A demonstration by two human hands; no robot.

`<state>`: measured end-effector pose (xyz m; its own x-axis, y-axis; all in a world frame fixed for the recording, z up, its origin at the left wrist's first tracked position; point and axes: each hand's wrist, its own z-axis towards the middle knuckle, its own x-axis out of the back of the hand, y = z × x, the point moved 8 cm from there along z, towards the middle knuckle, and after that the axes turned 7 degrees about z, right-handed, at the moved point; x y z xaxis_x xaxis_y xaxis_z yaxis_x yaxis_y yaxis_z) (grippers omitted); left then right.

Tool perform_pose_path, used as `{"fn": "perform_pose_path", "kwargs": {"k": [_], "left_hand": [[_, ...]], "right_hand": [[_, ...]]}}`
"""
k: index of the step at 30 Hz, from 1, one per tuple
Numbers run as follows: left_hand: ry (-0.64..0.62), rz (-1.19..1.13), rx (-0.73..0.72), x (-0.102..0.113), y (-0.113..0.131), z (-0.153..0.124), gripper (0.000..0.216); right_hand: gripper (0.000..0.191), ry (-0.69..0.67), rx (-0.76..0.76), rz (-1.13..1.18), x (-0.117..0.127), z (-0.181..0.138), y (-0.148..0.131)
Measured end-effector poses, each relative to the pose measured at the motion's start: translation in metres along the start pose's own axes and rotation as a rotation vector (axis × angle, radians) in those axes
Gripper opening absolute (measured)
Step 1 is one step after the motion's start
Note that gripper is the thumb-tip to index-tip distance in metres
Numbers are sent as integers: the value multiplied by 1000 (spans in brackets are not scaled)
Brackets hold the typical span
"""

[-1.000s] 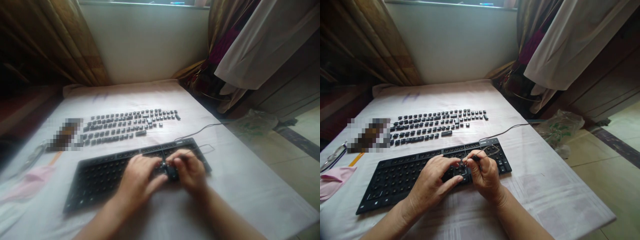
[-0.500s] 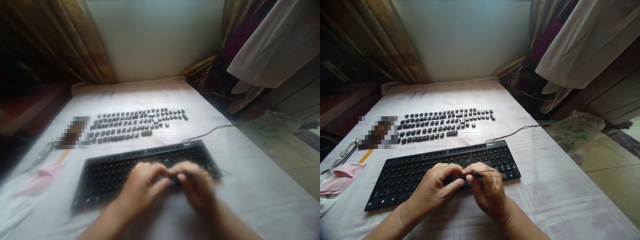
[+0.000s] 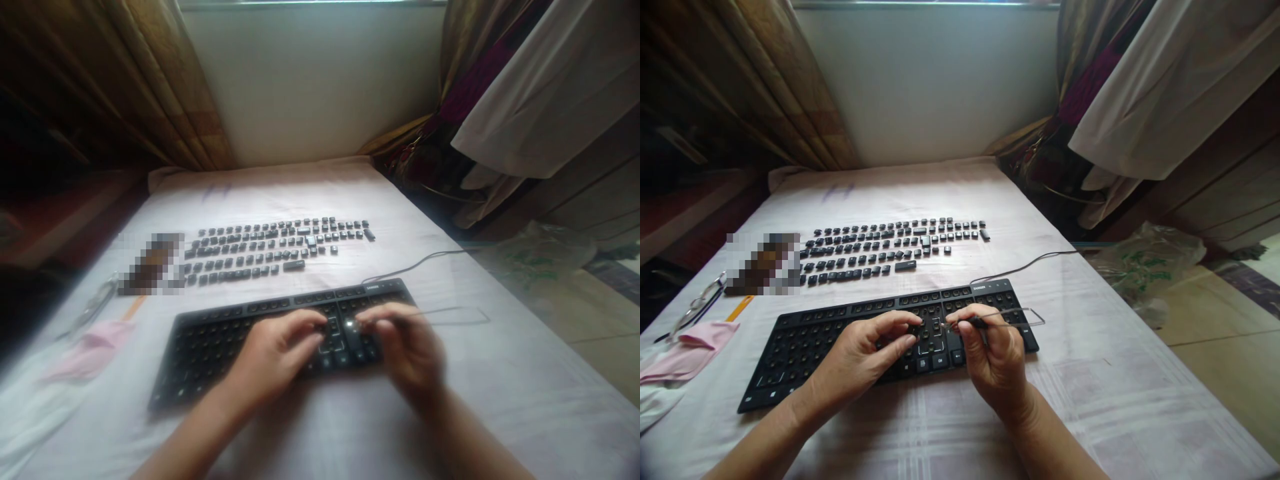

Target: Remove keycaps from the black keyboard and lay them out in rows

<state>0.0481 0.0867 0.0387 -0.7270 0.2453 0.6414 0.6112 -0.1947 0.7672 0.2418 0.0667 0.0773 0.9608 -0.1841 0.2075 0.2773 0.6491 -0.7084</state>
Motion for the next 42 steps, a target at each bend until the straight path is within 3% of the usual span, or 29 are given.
{"fn": "perform_pose_path", "kwargs": {"k": [5,9,11,19,31,42], "left_hand": [[62,74,-22,14,-2,16,23],[116,487,-114,26,4,49,21],[107,716,-89,26,1,70,21],[13,943,-88,7,-5,122,21],[-68,1051,-89,-7,7,135,27],[-8,1098,-84,3,0,131,27]], "right_hand": [[10,46,-71,17,11,-1,9],[12,49,-48,26,15,1,8],[13,57,-39,28,18,2,8],[13,66,-39,50,23,3,10],[16,57,26,15,22,8,1],[16,54,1,43,22,6,4]]}}
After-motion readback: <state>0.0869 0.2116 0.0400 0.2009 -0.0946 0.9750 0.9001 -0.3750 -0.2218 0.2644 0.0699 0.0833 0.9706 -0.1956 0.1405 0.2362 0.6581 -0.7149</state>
